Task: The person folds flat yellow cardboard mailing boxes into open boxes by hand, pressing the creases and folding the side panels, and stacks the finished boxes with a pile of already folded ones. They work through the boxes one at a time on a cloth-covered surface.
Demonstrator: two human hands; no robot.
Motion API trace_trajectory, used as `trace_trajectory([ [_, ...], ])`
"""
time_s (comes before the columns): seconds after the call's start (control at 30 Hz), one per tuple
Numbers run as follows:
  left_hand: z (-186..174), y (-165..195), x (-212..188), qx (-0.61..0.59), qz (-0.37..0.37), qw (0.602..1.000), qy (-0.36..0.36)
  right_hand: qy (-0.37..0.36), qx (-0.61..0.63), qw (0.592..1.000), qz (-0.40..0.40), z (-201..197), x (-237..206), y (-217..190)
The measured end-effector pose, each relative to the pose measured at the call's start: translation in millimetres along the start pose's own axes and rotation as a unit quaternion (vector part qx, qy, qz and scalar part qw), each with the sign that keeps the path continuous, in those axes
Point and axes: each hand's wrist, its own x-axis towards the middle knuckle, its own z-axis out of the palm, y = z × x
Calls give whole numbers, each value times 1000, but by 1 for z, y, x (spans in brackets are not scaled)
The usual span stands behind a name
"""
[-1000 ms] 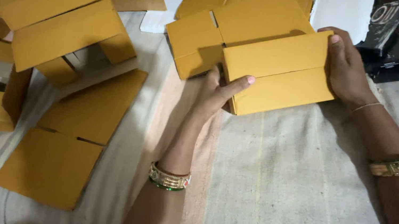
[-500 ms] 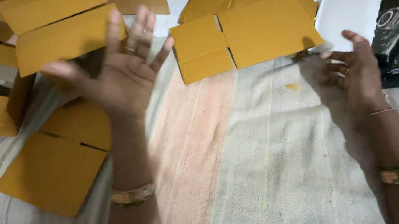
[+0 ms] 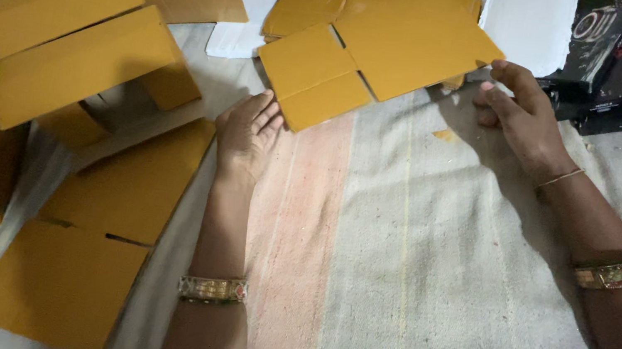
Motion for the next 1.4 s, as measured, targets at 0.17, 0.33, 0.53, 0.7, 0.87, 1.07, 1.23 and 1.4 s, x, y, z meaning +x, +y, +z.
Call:
trace_trajectory([
  [0.17,10,-6,-1,159,-20,985,-62,-52,0,998,-45,4,-3,-6],
  [0.33,9,-17,4,176,47,983,-35,-25,18,999,17,11,-5,-13],
  [0.53,-9,-8,2,14,193,969,-151,95,58,990,-91,-3,8,0],
  [0.7,5,-15,-22,96,226,953,-178,51,61,988,-134,-14,15,12],
  [0.87,33,-15,-48,90,192,955,-209,43,151,981,-115,-24,5,-4],
  [1.07,56,-26,-84,171,256,919,-247,-1,251,951,-179,-18,-2,-24],
  [1.23,66,-28,-84,251,358,881,-182,-17,289,927,-238,-18,-7,-38],
  [1.4,66,-22,-82,231,319,902,-177,70,145,965,-208,-20,-14,-43],
])
